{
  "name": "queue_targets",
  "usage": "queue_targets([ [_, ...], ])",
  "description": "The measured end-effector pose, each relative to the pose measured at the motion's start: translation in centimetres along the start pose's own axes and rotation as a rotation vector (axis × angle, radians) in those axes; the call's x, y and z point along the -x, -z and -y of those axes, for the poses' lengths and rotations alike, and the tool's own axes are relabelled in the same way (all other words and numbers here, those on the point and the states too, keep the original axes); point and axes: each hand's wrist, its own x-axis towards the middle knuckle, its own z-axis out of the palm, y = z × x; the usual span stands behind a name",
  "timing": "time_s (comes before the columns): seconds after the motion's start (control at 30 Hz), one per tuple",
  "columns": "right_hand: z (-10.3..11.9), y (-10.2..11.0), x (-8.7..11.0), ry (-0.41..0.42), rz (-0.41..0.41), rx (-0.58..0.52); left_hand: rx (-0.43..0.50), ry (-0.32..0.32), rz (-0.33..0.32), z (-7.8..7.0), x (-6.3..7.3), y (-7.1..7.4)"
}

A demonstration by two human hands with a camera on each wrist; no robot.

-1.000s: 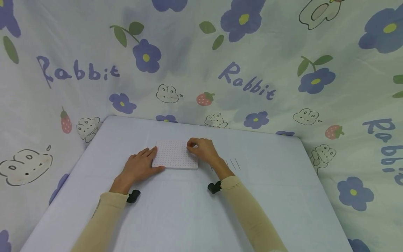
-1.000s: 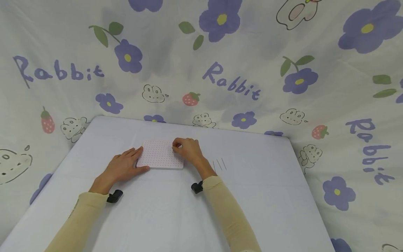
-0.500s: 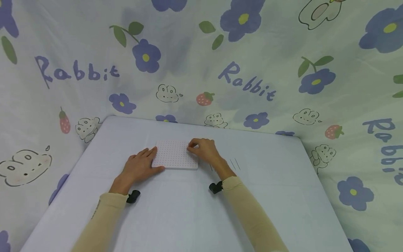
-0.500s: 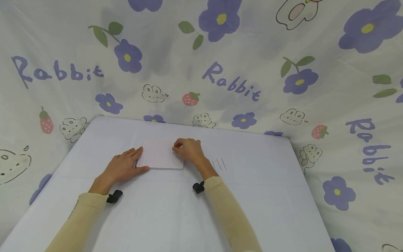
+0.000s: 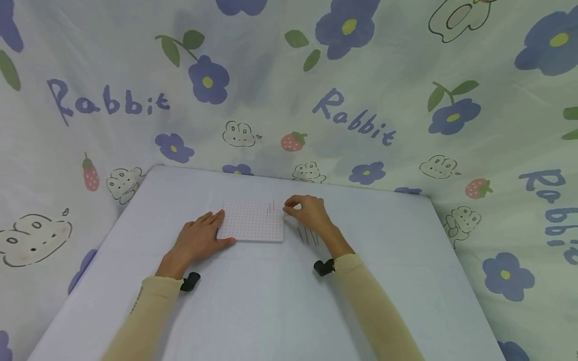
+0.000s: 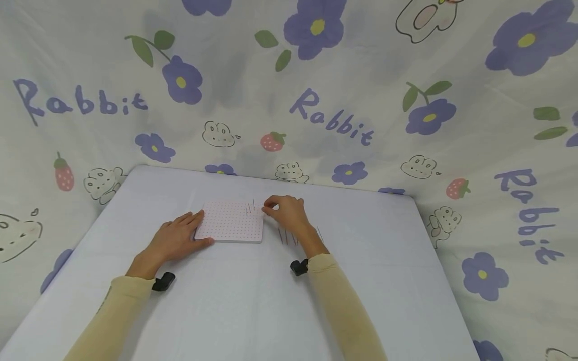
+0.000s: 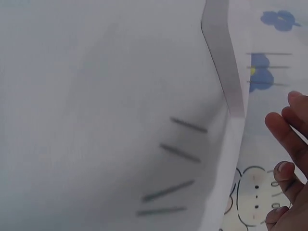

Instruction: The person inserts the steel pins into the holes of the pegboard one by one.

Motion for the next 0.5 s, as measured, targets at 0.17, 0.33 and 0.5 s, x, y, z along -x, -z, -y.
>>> queue_targets([
  [0.17,-1.3,1.6,0.7,-0.020,-0.019,-0.009,0.011,-0.004,0.001,0.1,0.0,0.0],
  [0.33,-2.4,3.5,1.8,-0.032,-0.036,-0.034,0.032,-0.022,0.000,0.1,0.1,0.1],
  [0.5,-3.9,5.2,3.4,-0.045,-0.059,-0.035,0.037,-0.035,-0.015,0.0,0.1,0.1],
])
